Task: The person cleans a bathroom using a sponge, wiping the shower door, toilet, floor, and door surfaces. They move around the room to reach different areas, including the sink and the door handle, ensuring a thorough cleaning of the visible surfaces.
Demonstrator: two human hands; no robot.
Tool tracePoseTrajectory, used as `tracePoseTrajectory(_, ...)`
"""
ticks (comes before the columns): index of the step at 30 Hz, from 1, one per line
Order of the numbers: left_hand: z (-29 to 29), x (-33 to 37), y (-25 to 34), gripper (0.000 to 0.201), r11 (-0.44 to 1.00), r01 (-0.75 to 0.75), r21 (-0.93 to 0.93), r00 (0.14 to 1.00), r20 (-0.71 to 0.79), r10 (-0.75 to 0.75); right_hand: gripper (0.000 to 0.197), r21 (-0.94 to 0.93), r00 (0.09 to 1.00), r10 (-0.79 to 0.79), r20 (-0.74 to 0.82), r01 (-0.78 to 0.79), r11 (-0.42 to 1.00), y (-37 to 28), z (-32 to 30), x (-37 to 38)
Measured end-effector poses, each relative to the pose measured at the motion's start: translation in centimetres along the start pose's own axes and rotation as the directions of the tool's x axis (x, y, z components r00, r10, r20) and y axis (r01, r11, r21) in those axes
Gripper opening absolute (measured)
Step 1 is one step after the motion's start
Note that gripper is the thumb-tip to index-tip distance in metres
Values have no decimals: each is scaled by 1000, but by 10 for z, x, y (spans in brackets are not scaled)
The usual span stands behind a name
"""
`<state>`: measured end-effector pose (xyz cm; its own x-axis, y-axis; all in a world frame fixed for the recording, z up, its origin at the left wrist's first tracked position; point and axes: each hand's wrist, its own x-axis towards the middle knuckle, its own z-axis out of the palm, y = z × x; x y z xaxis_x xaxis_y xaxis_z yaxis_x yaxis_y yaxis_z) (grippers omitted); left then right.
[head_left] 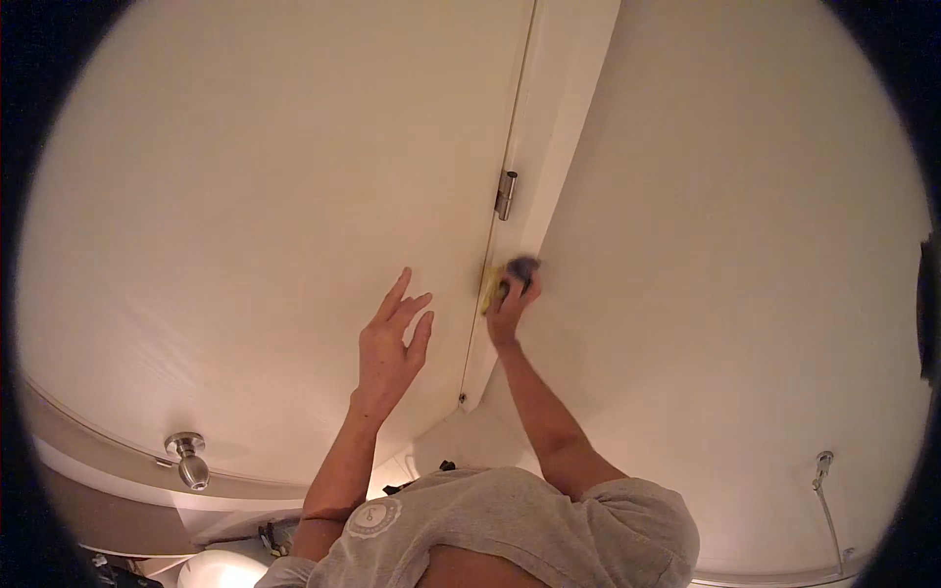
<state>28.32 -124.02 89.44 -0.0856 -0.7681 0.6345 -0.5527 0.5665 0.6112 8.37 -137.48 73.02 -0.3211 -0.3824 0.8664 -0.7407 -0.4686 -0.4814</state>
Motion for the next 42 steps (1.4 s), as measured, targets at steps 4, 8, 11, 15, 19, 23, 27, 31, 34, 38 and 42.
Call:
tracePoseTrajectory(4, 0, 0, 0, 21, 998, 61, -31, 998, 16, -61, 36, 95, 969, -120, -218, 144, 985, -56, -10, 156)
tracePoseTrajectory(8, 5, -3, 1, 21, 995, 68, -72, 997, 27, -66, 41, 798, 924, 380, 31, -252, 547, -68, -26, 216)
tracePoseTrajectory(11, 6, -4, -1, 22, 995, 83, -48, 995, 62, -80, 30, 197, 969, 55, -240, -6, 980, -25, -5, 160)
tracePoseTrajectory(15, 11, -8, -8, 22, 999, 34, 5, 998, 53, -34, 31, 279, 891, 451, -43, -423, 862, 49, 22, 8)
tracePoseTrajectory(19, 32, 5, 11, 22, 997, -15, -78, 995, 101, 23, 32, 202, 537, 837, -105, -813, 547, 117, 22, -66)
tracePoseTrajectory(23, 28, -5, 7, 21, 999, 44, -29, 991, 131, -40, 33, 694, -153, 910, 385, -602, -394, 80, 32, -57)
tracePoseTrajectory(27, 19, -15, -6, 21, 996, 87, 34, 989, 113, -90, 36, 458, -304, 643, 703, -498, -736, 31, 9, 13)
tracePoseTrajectory(31, 26, -15, -8, 22, 990, 135, -48, 989, 72, -131, 42, 545, -515, 549, 658, -176, -820, 26, 1, 50)
tracePoseTrajectory(34, 31, -20, -15, 22, 984, 172, -43, 983, 76, -168, 48, 591, -633, 550, 544, -175, -787, 29, 1, 38)
tracePoseTrajectory(38, 32, -31, -21, 21, 959, 282, 1, 950, 140, -279, 51, 542, -727, 438, 529, -107, -833, 64, 13, -13)
tracePoseTrajectory(42, 36, -42, -28, 22, 956, 292, 10, 951, 109, -291, 47, 451, -831, 256, 494, -7, -893, 114, 30, -72)
